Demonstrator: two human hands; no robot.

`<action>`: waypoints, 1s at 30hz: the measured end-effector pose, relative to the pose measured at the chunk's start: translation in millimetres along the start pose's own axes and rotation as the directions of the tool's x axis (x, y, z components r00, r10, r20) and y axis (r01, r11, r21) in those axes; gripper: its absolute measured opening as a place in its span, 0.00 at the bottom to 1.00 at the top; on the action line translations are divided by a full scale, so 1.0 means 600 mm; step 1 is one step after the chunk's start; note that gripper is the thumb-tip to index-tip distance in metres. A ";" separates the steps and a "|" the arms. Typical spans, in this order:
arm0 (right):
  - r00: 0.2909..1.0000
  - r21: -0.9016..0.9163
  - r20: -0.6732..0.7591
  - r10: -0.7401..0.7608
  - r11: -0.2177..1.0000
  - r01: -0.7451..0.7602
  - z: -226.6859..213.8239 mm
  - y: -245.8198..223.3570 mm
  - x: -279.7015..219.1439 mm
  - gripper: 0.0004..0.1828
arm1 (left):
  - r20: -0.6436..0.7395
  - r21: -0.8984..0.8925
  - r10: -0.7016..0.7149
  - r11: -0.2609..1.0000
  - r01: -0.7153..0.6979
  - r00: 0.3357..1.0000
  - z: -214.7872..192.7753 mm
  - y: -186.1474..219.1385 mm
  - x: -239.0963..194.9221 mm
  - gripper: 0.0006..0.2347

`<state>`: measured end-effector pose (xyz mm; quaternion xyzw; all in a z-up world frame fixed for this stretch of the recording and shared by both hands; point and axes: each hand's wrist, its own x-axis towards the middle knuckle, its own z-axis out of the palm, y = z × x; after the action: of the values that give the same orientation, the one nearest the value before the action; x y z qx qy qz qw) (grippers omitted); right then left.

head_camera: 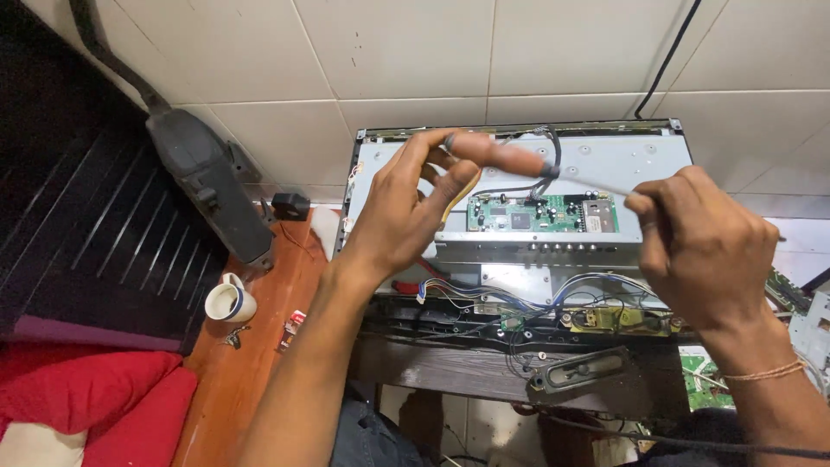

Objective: The person works on the back of a disassembled television, using a screwdriver to remove screws and a small black plastic part. They then use pliers to adjust a wire or connector on the circuit board.

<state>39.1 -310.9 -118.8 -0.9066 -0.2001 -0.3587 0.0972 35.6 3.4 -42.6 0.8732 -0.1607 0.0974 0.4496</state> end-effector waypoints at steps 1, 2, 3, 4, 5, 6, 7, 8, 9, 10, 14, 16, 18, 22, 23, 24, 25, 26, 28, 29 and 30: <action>0.994 -0.055 0.032 0.105 0.993 -0.103 0.006 0.006 -0.004 0.12 | -0.026 0.035 -0.006 0.999 0.007 1.000 0.005 -0.016 0.007 0.29; 0.994 -0.056 0.030 0.106 0.993 -0.104 0.013 0.014 -0.006 0.12 | -0.025 0.036 -0.003 0.999 0.004 1.000 0.010 -0.040 0.010 0.29; 0.979 -0.052 0.038 0.200 0.979 -0.198 0.019 0.022 -0.007 0.11 | -0.016 0.142 -0.027 0.989 0.029 1.000 0.015 -0.065 0.014 0.21; 0.955 -0.050 0.045 0.293 0.956 -0.291 0.026 0.030 -0.008 0.10 | -0.010 0.247 -0.051 0.968 0.052 0.999 0.020 -0.089 0.018 0.13; 0.956 -0.048 0.042 0.290 0.956 -0.288 0.032 0.039 -0.007 0.10 | -0.014 0.248 -0.049 0.967 0.051 0.999 0.023 -0.092 0.019 0.13; 0.928 -0.013 0.083 0.362 0.932 -0.363 0.038 0.048 -0.007 0.11 | 0.013 0.262 -0.112 0.959 0.105 0.994 0.027 -0.095 0.020 0.12; 0.890 0.016 0.133 0.435 0.897 -0.441 0.043 0.056 -0.011 0.12 | 0.046 0.277 -0.179 0.948 0.159 0.983 0.032 -0.099 0.019 0.12; 0.889 0.015 0.135 0.438 0.896 -0.444 0.049 0.064 -0.014 0.12 | 0.050 0.277 -0.180 0.947 0.159 0.982 0.037 -0.105 0.019 0.12; 0.862 -0.011 0.163 0.480 0.874 -0.485 0.055 0.072 -0.014 0.14 | 0.059 0.306 -0.173 0.940 0.148 0.983 0.043 -0.111 0.021 0.12; 0.832 -0.038 0.191 0.521 0.851 -0.524 0.061 0.081 -0.015 0.16 | 0.068 0.335 -0.167 0.933 0.135 0.984 0.048 -0.117 0.022 0.12; 0.773 -0.109 0.220 0.595 0.802 -0.587 0.075 0.108 -0.020 0.15 | 0.081 0.341 -0.117 0.936 0.083 0.990 0.074 -0.140 0.027 0.12; 0.703 -0.098 0.269 0.659 0.745 -0.660 0.079 0.117 -0.019 0.19 | 0.080 0.344 -0.058 0.938 0.027 0.995 0.085 -0.148 0.028 0.10; 0.688 -0.090 0.274 0.673 0.730 -0.678 0.078 0.118 -0.020 0.19 | 0.082 0.312 -0.051 0.950 0.023 0.995 0.096 -0.144 0.033 0.10; 0.676 -0.103 0.300 0.673 0.727 -0.679 0.087 0.124 -0.018 0.17 | 0.059 0.220 -0.008 0.976 -0.005 0.998 0.131 -0.155 0.074 0.14; 0.676 -0.105 0.301 0.672 0.728 -0.677 0.091 0.122 -0.018 0.17 | 0.059 0.218 -0.010 0.976 -0.003 0.998 0.142 -0.149 0.092 0.14; 0.670 -0.121 0.309 0.675 0.726 -0.676 0.095 0.122 -0.018 0.17 | 0.046 0.223 -0.038 0.974 0.026 0.998 0.154 -0.142 0.111 0.13; 0.663 -0.143 0.308 0.683 0.722 -0.677 0.096 0.126 -0.016 0.18 | 0.036 0.223 -0.058 0.974 0.048 0.998 0.170 -0.134 0.137 0.13; 0.661 -0.150 0.303 0.686 0.720 -0.678 0.093 0.123 -0.015 0.18 | 0.039 0.216 -0.052 0.975 0.043 0.998 0.188 -0.129 0.162 0.13; 0.674 -0.102 0.288 0.680 0.722 -0.684 0.091 0.116 -0.011 0.17 | 0.054 0.330 -0.217 0.925 0.187 0.975 0.224 -0.118 0.213 0.13; 0.673 -0.105 0.285 0.683 0.720 -0.686 0.089 0.112 -0.009 0.17 | 0.057 0.329 -0.213 0.927 0.183 0.975 0.242 -0.122 0.230 0.13; 0.670 -0.090 0.295 0.681 0.718 -0.690 0.086 0.109 -0.007 0.16 | 0.082 0.385 -0.271 0.896 0.220 0.959 0.261 -0.126 0.247 0.15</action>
<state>96.1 -354.9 -161.1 -0.9577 0.1370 -0.1473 0.2056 205.2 -111.9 -143.4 0.9603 -0.0573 0.0097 0.2728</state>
